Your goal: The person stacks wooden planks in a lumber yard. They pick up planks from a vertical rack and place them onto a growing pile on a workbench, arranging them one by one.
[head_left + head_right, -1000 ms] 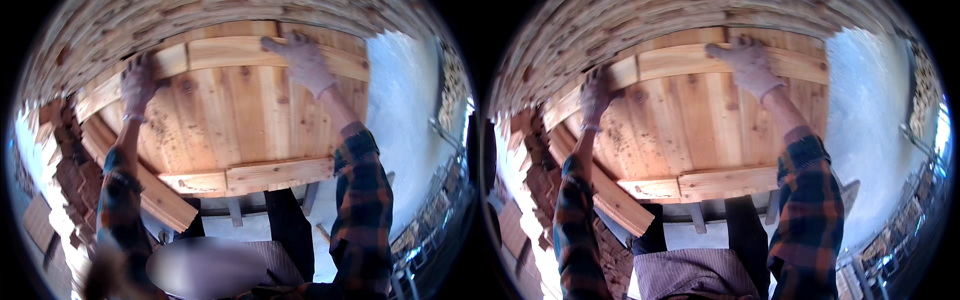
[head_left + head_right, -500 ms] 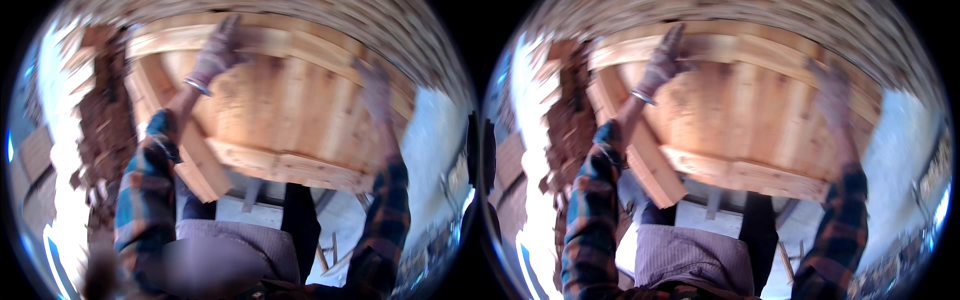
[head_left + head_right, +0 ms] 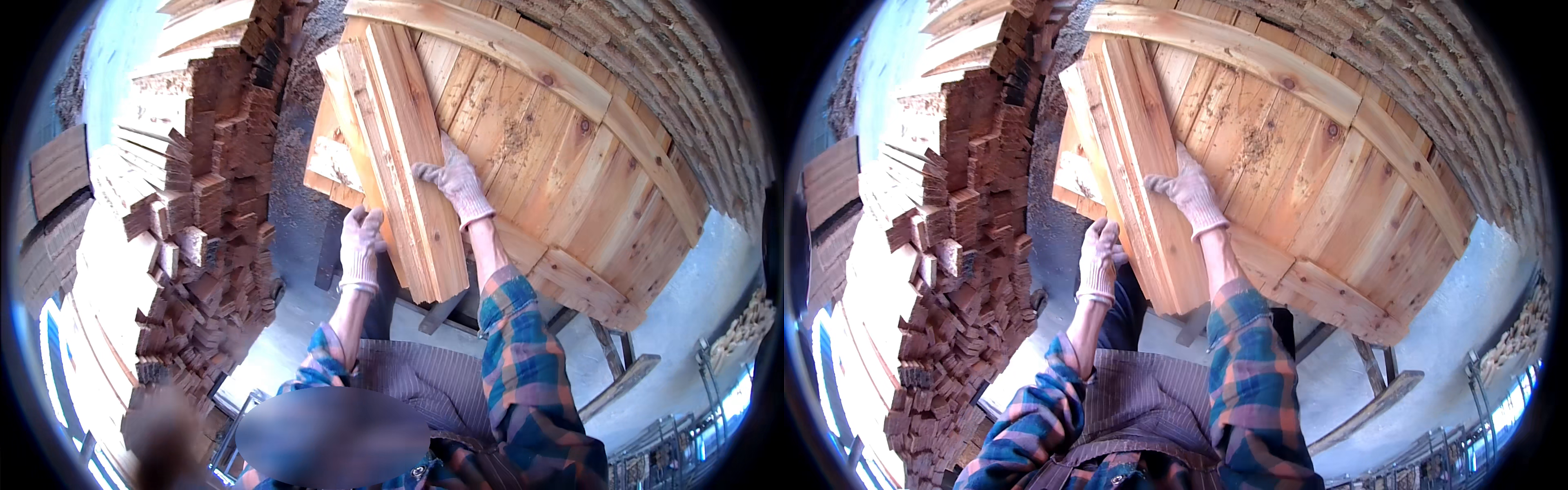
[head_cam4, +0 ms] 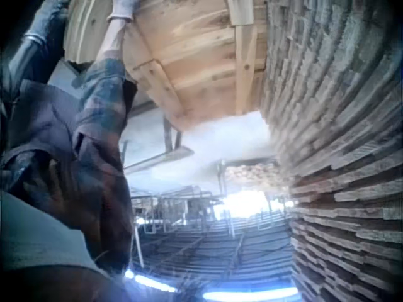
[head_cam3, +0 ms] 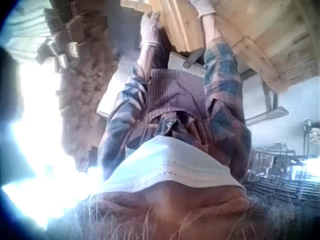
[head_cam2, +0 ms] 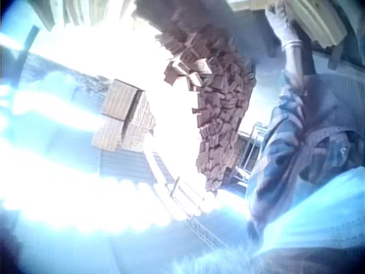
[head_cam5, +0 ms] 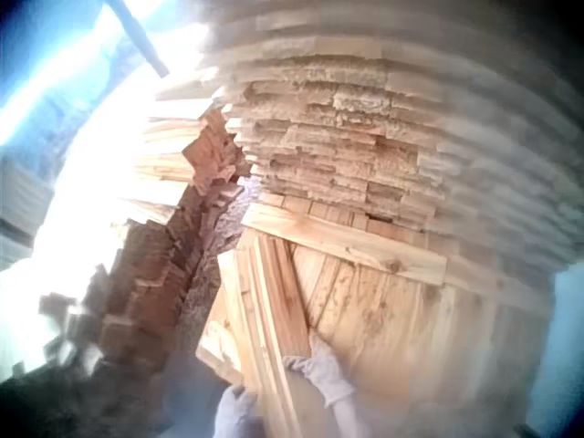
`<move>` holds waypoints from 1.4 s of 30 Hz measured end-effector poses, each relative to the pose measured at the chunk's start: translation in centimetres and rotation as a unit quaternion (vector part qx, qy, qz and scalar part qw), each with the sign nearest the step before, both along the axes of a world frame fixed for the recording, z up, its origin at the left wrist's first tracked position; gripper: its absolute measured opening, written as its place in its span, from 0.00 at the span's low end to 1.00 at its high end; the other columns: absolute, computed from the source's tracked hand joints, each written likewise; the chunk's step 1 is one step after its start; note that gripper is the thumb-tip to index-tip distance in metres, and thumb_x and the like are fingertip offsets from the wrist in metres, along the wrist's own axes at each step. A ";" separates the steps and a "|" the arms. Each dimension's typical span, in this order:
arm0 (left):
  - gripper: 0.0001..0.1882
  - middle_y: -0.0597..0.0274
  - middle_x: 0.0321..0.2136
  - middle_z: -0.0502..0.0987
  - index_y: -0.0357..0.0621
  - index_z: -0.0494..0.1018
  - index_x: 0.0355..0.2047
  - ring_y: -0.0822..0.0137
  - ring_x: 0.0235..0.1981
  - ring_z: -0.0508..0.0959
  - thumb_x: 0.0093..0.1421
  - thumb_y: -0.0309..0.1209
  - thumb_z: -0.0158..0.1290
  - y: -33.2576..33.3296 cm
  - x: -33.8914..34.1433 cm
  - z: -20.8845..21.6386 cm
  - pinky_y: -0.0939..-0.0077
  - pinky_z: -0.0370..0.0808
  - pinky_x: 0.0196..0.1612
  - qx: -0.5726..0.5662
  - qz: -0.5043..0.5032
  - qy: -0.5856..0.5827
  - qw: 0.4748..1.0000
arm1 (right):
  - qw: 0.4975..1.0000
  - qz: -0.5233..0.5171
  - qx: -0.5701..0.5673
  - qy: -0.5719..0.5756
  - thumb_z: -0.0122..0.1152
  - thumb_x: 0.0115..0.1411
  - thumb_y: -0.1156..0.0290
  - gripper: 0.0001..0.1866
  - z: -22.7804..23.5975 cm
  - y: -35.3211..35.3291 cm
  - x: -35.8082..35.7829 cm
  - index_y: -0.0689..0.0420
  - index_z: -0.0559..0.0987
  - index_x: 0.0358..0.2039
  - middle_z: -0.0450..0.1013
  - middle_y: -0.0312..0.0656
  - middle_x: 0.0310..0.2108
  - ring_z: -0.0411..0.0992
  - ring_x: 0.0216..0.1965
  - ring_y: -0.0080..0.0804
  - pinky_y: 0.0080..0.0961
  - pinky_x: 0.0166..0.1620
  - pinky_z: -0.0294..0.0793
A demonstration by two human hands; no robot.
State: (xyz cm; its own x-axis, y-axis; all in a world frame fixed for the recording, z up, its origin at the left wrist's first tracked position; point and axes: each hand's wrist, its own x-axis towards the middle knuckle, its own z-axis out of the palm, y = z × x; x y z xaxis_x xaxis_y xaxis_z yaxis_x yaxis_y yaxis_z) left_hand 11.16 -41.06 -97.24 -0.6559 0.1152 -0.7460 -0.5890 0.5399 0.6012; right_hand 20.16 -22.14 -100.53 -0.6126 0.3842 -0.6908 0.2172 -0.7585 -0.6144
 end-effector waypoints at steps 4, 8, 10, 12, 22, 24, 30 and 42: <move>0.21 0.69 0.22 0.71 0.36 0.69 0.44 0.76 0.14 0.67 0.59 0.39 0.57 -0.8 -1.8 -0.1 0.84 0.63 0.14 0.067 -0.029 -0.117 0.991 | 0.997 -0.024 -0.003 0.069 0.45 0.58 0.86 0.29 -0.9 0.1 0.0 0.64 0.60 0.62 0.77 0.48 0.35 0.77 0.34 0.29 0.20 0.39 0.79; 0.12 0.68 0.19 0.74 0.41 0.73 0.33 0.71 0.14 0.73 0.57 0.38 0.56 2.9 -1.0 3.3 0.78 0.68 0.14 0.012 -0.189 -0.116 0.975 | 0.979 0.068 0.190 -0.035 0.61 0.53 0.79 0.28 -0.5 -0.8 0.8 0.64 0.67 0.56 0.78 0.48 0.38 0.78 0.35 0.30 0.22 0.39 0.78; 0.19 0.63 0.29 0.79 0.37 0.72 0.43 0.71 0.24 0.77 0.55 0.35 0.59 1.3 -0.7 1.6 0.76 0.75 0.26 0.067 -0.240 -0.053 0.967 | 0.984 0.073 0.162 0.033 0.66 0.51 0.73 0.29 1.6 -1.5 -0.1 0.64 0.69 0.54 0.77 0.46 0.40 0.78 0.36 0.29 0.23 0.40 0.77; 0.28 0.60 0.38 0.78 0.33 0.68 0.51 0.72 0.36 0.77 0.52 0.31 0.62 3.2 1.2 5.1 0.75 0.75 0.39 0.105 -0.164 -0.074 0.978 | 0.989 0.074 0.129 -0.001 0.60 0.57 0.73 0.26 2.4 -0.7 1.0 0.62 0.68 0.57 0.76 0.46 0.41 0.77 0.34 0.27 0.20 0.37 0.77; 0.31 0.61 0.40 0.77 0.32 0.69 0.49 0.70 0.39 0.76 0.46 0.32 0.66 5.8 -0.9 11.4 0.76 0.74 0.43 0.195 -0.235 -0.041 0.951 | 0.962 -0.213 0.171 0.008 0.54 0.57 0.74 0.28 8.8 -1.7 5.7 0.66 0.65 0.59 0.73 0.41 0.45 0.71 0.37 0.21 0.15 0.37 0.72; 0.24 0.61 0.36 0.78 0.34 0.72 0.45 0.71 0.36 0.76 0.49 0.33 0.64 9.3 -3.8 9.2 0.75 0.75 0.40 0.122 -0.300 0.018 0.946 | 0.943 -0.159 0.260 -0.135 0.57 0.56 0.72 0.26 6.4 1.1 8.3 0.65 0.69 0.56 0.74 0.40 0.43 0.70 0.37 0.22 0.17 0.40 0.71; 0.27 0.55 0.32 0.80 0.34 0.70 0.50 0.65 0.32 0.79 0.50 0.28 0.62 10.7 -12.2 0.2 0.71 0.76 0.37 0.022 -0.451 0.080 0.889 | 0.927 -0.239 0.224 -0.184 0.61 0.56 0.70 0.22 0.8 3.2 13.0 0.64 0.74 0.51 0.76 0.39 0.41 0.71 0.39 0.23 0.18 0.45 0.70; 0.29 0.51 0.50 0.75 0.35 0.67 0.57 0.64 0.49 0.75 0.53 0.24 0.56 11.7 -13.3 -1.9 0.75 0.70 0.52 0.138 -0.319 0.102 0.932 | 0.939 -0.287 0.142 -0.126 0.58 0.57 0.79 0.15 -2.0 -1.4 7.1 0.65 0.77 0.46 0.76 0.33 0.35 0.69 0.32 0.15 0.13 0.40 0.70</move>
